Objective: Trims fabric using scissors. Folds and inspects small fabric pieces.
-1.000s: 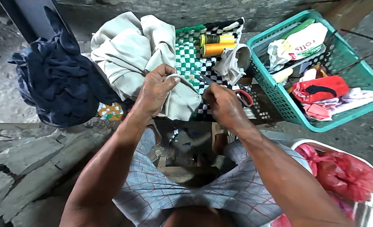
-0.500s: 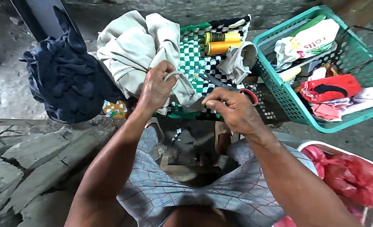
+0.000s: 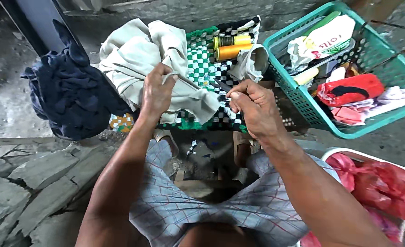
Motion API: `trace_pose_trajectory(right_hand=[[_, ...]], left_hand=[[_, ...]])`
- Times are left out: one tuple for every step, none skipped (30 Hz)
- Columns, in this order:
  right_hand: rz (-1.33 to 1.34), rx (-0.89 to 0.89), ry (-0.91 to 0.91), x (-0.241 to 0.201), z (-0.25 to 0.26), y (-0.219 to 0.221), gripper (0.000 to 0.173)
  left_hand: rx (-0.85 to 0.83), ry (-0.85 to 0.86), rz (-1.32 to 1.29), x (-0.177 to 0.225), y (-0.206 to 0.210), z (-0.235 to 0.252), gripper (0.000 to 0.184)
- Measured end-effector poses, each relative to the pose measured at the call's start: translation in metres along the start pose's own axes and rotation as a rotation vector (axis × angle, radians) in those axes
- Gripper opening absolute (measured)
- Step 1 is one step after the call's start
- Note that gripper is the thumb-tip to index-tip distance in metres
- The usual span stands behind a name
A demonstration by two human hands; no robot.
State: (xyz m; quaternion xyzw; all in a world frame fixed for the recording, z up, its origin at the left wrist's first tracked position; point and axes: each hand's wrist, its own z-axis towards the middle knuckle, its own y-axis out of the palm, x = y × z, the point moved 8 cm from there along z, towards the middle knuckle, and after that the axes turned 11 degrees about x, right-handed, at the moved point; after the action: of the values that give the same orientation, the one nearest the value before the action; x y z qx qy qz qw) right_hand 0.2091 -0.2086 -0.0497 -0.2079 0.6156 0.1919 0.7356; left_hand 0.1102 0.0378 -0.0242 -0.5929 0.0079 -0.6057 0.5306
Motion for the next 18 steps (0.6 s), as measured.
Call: trace_pose_trajectory(right_hand=[[-0.046, 0.018, 0.002, 0.001, 0.0, -0.006, 0.02], [-0.077, 0.037, -0.006, 0.002, 0.002, -0.014, 0.02], [-0.098, 0.058, -0.024, 0.003, 0.007, -0.025, 0.02], [-0.107, 0.082, -0.037, 0.002, 0.011, -0.039, 0.02], [-0.1, 0.106, -0.049, 0.0, 0.013, -0.053, 0.019], [-0.085, 0.115, -0.052, -0.003, 0.013, -0.064, 0.018], [-0.049, 0.114, -0.041, -0.005, 0.012, -0.07, 0.016], [-0.012, 0.093, -0.028, -0.005, 0.011, -0.068, 0.016], [-0.002, 0.055, -0.026, -0.005, 0.011, -0.061, 0.017], [-0.012, 0.003, -0.05, -0.007, 0.01, -0.049, 0.02], [-0.045, -0.039, -0.095, -0.011, 0.008, -0.035, 0.024], [-0.099, -0.073, -0.146, -0.017, 0.006, -0.022, 0.028], [-0.149, -0.102, -0.188, -0.024, 0.005, -0.01, 0.029], [-0.187, -0.119, -0.218, -0.029, 0.003, 0.0, 0.029], [-0.204, -0.134, -0.242, -0.033, 0.002, 0.009, 0.03], [-0.196, -0.144, -0.26, -0.035, 0.002, 0.017, 0.032], [-0.183, -0.158, -0.266, -0.034, 0.001, 0.024, 0.036], [-0.168, -0.173, -0.256, -0.033, 0.0, 0.031, 0.043]], left_hand=[[0.041, -0.013, 0.023, -0.003, -0.009, 0.002, 0.018], [0.093, -0.018, 0.049, -0.007, -0.022, 0.006, 0.02], [0.155, -0.022, 0.067, -0.014, -0.04, 0.011, 0.023], [0.224, -0.025, 0.074, -0.022, -0.061, 0.015, 0.025], [0.277, -0.028, 0.065, -0.027, -0.079, 0.017, 0.027], [0.305, -0.028, 0.036, -0.029, -0.089, 0.016, 0.026], [0.289, -0.023, -0.022, -0.026, -0.09, 0.011, 0.023], [0.237, -0.027, -0.091, -0.023, -0.083, 0.004, 0.022], [0.165, -0.035, -0.175, -0.018, -0.072, -0.004, 0.019], [0.091, -0.049, -0.27, -0.013, -0.059, -0.01, 0.015], [0.027, -0.064, -0.373, -0.006, -0.047, -0.016, 0.013], [-0.027, -0.076, -0.458, 0.002, -0.037, -0.02, 0.012], [-0.072, -0.083, -0.521, 0.01, -0.028, -0.023, 0.012], [-0.102, -0.09, -0.575, 0.017, -0.022, -0.026, 0.012], [-0.125, -0.101, -0.617, 0.022, -0.016, -0.028, 0.012], [-0.147, -0.111, -0.647, 0.025, -0.012, -0.03, 0.013], [-0.177, -0.115, -0.673, 0.028, -0.007, -0.032, 0.014], [-0.223, -0.108, -0.704, 0.032, -0.003, -0.034, 0.015]])
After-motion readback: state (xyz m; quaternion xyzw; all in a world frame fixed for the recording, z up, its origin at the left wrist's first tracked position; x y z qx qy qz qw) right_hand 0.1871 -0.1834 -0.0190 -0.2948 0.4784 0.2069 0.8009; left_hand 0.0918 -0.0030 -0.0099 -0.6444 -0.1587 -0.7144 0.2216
